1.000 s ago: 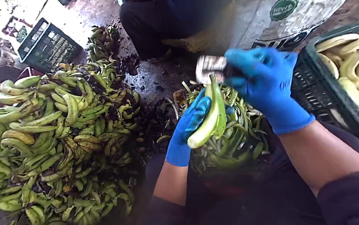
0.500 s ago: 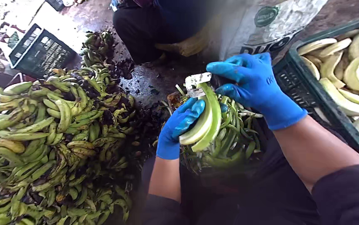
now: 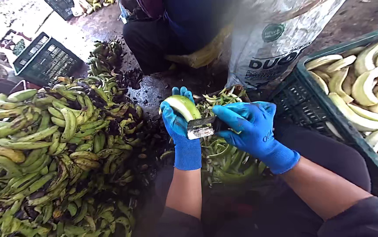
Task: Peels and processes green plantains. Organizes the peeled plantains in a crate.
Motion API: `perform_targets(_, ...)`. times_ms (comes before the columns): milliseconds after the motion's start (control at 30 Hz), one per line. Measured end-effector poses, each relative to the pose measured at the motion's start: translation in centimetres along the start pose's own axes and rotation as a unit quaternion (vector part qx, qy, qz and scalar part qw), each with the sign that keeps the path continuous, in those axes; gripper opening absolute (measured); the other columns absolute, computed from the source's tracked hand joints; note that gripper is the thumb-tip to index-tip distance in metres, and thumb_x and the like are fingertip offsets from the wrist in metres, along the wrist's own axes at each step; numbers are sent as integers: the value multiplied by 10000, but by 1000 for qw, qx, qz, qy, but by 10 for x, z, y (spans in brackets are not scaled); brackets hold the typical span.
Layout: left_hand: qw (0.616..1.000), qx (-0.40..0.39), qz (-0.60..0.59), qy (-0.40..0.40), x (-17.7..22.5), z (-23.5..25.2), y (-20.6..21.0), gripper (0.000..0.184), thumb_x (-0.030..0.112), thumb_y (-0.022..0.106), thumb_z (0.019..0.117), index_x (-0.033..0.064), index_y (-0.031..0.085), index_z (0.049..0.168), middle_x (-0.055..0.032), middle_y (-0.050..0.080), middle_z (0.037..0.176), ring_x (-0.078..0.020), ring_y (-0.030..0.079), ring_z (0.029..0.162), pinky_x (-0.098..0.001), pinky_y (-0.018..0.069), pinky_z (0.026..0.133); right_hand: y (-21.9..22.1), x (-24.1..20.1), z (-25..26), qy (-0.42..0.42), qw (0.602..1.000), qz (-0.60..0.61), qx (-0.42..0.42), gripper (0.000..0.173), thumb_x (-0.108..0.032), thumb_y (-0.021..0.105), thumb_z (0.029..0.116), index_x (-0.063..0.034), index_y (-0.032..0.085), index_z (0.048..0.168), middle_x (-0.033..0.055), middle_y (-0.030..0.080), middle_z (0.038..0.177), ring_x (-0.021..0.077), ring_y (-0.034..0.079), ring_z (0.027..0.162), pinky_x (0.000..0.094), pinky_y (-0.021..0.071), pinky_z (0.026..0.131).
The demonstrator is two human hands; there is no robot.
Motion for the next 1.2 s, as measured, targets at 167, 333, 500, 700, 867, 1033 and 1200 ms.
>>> perform_targets(167,987,-100,110,-55,0,-7,15,452,317,188,1094,138,526,1336,-71,686,1247,-198,677,1117,-367,582,906,2,23,20,10,999,30,-43,580,-649,386,1012,-288,650,1382,127,701,1205,282,656,1071,556,434,907)
perform_targets(333,909,-141,384,-75,9,-23,4,471,306,337,1088,182,371,1541,-11,642,1241,-84,659,1002,-288,578,848,6,33,31,-4,998,33,-59,527,-622,431,1012,-303,667,1358,122,703,1206,304,663,1025,583,431,896)
perform_targets(500,813,-215,536,-82,12,-26,-3,550,342,385,1090,142,299,1595,-40,666,1166,-40,660,862,-239,580,758,29,69,52,132,960,101,-226,499,-610,455,986,-390,626,1400,25,686,1235,221,639,1097,570,426,870)
perform_targets(700,860,-194,461,-100,3,-24,-5,570,326,376,1076,99,271,1588,-110,693,1197,-164,710,856,-342,617,735,28,107,36,284,943,7,-173,477,-543,409,1050,-306,622,1406,115,691,1241,345,651,1138,651,446,912)
perform_targets(867,980,-50,-87,-174,1,7,-13,482,418,250,1076,90,602,1099,-30,660,854,-90,651,659,-216,559,583,9,11,11,-29,998,28,-49,517,-598,488,996,-266,660,1353,136,694,1201,321,646,1070,585,422,949)
perform_targets(1033,989,-90,61,-97,-7,-14,-5,274,293,384,1076,176,593,1210,10,696,1010,-75,683,828,-240,588,701,23,13,27,56,983,132,-113,528,-606,502,991,-254,693,1335,101,712,1175,262,666,1038,535,467,882)
perform_targets(1200,977,-136,119,-115,-7,-8,-1,476,348,307,1040,134,519,1409,-54,704,888,-113,636,587,-250,556,505,55,85,23,354,866,304,-177,437,-495,515,1028,-213,679,1319,10,726,1127,124,702,929,401,597,808)
Point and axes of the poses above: each hand's wrist, its own z-axis towards the middle knuckle, its own y-axis out of the palm, x = y × z, the point moved 7 cm from there along z, towards the middle knuckle
